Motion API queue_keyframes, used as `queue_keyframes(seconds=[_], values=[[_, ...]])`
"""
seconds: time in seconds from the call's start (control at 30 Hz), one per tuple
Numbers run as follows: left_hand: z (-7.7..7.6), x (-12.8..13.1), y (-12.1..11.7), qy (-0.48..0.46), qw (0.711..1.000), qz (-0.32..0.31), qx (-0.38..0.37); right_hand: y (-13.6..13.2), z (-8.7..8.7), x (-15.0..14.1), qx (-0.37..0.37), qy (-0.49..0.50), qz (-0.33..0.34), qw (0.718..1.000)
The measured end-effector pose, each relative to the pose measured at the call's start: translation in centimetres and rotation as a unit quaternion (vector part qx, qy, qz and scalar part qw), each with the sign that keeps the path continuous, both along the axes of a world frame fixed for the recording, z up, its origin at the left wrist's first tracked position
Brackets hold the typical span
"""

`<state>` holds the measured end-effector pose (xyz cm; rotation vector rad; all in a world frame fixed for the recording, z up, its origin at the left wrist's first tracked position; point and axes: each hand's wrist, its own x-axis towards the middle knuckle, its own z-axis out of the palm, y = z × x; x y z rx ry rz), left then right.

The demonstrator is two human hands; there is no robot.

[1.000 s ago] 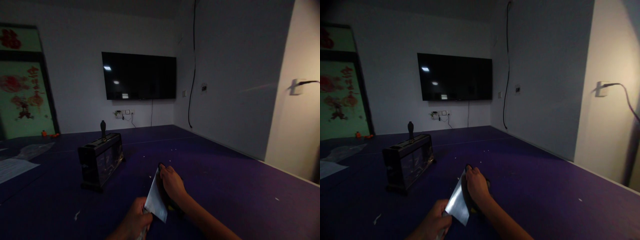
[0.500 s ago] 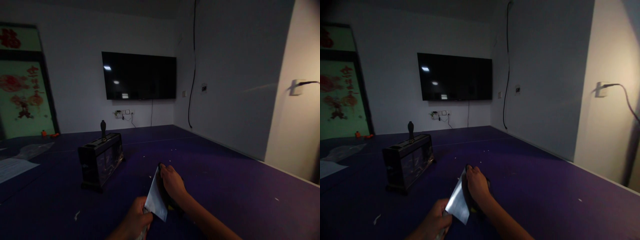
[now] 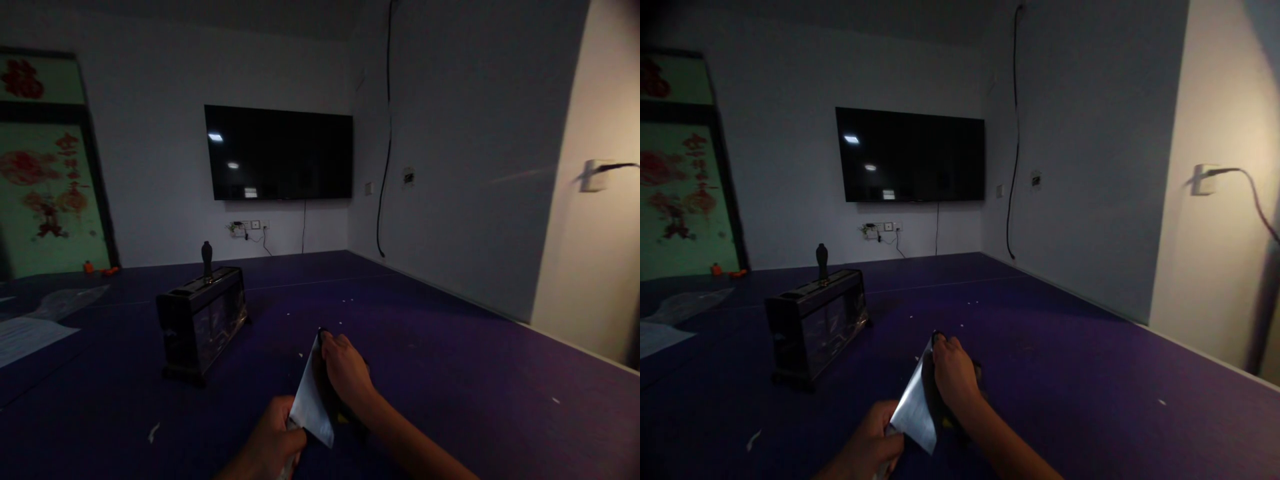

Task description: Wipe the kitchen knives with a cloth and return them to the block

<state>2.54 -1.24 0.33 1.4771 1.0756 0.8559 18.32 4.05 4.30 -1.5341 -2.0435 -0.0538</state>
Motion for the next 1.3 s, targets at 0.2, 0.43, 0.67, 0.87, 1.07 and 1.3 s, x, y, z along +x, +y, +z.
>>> queue_keyframes(seconds=[0.2,0.43,0.67,0.87,1.07,1.3], values=[[0.4,-0.2,-0.1,0.011,1.0,-0.007,-0.017,0.0,-0.1,0.1,0.0,0.001,-0.009,1.0],[-0.6,-0.3,0.2,-0.007,1.0,-0.001,0.002,0.0,0.1,-0.1,-0.001,-0.008,0.001,1.0],[-0.3,-0.4,-0.1,-0.029,1.0,-0.006,-0.001,-0.4,0.1,-0.4,-0.011,-0.009,0.02,1.0],[-0.2,-0.2,0.3,0.003,1.0,-0.019,-0.011,0.1,0.2,-0.2,-0.006,-0.004,-0.001,1.0],[-0.1,-0.1,0.2,-0.003,1.0,0.012,-0.005,-0.8,0.4,-0.5,-0.016,-0.002,0.027,0.999],[-0.5,-0.1,0.1,0.001,0.999,0.023,-0.028,-0.7,0.5,-0.4,-0.013,0.013,0.012,1.0]])
